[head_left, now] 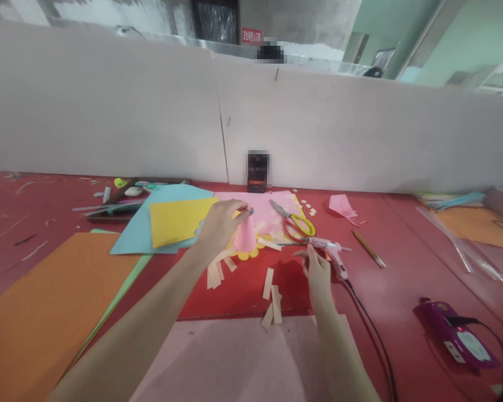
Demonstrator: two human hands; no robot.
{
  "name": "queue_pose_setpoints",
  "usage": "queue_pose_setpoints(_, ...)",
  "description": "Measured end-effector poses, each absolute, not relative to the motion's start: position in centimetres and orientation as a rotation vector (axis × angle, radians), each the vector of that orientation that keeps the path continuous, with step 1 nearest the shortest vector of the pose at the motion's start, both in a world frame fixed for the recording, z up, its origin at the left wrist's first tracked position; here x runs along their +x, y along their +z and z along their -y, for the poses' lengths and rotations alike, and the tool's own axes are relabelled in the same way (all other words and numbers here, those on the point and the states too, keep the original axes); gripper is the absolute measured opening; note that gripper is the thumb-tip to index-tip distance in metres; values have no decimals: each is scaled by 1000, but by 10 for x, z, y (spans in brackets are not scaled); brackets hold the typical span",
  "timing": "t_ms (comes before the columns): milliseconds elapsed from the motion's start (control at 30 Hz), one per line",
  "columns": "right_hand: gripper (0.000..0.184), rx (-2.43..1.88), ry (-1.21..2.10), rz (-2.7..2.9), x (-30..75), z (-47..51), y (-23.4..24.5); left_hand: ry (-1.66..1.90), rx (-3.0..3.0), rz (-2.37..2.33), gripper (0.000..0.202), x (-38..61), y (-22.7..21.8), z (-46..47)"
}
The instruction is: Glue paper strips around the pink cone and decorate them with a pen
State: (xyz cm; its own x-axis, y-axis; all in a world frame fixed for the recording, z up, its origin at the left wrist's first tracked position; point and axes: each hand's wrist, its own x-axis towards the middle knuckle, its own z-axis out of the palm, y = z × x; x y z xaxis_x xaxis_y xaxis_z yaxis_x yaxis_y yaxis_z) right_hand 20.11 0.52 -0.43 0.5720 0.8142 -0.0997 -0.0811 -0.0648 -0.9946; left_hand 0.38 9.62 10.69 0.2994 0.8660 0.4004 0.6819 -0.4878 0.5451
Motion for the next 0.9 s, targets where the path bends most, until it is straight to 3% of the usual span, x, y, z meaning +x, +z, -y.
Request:
queue_pose_setpoints(533, 50, -1461, 836, 701, 202, -6, -5, 873, 2271, -1376, 12, 7, 96, -93)
queue_pose_setpoints(667, 50, -1480, 842, 727, 200, -6, -6, 1092, 2249, -1443, 22, -5, 91, -86)
queue_pose_setpoints(767, 50, -1543, 819, 800, 199, -5, -7, 1234, 2272, -1474, 15, -13, 87, -74)
queue_pose_setpoints(900, 52, -1585, 803, 891, 197, -5, -9, 962, 2489, -1259, 14, -17, 65, -49)
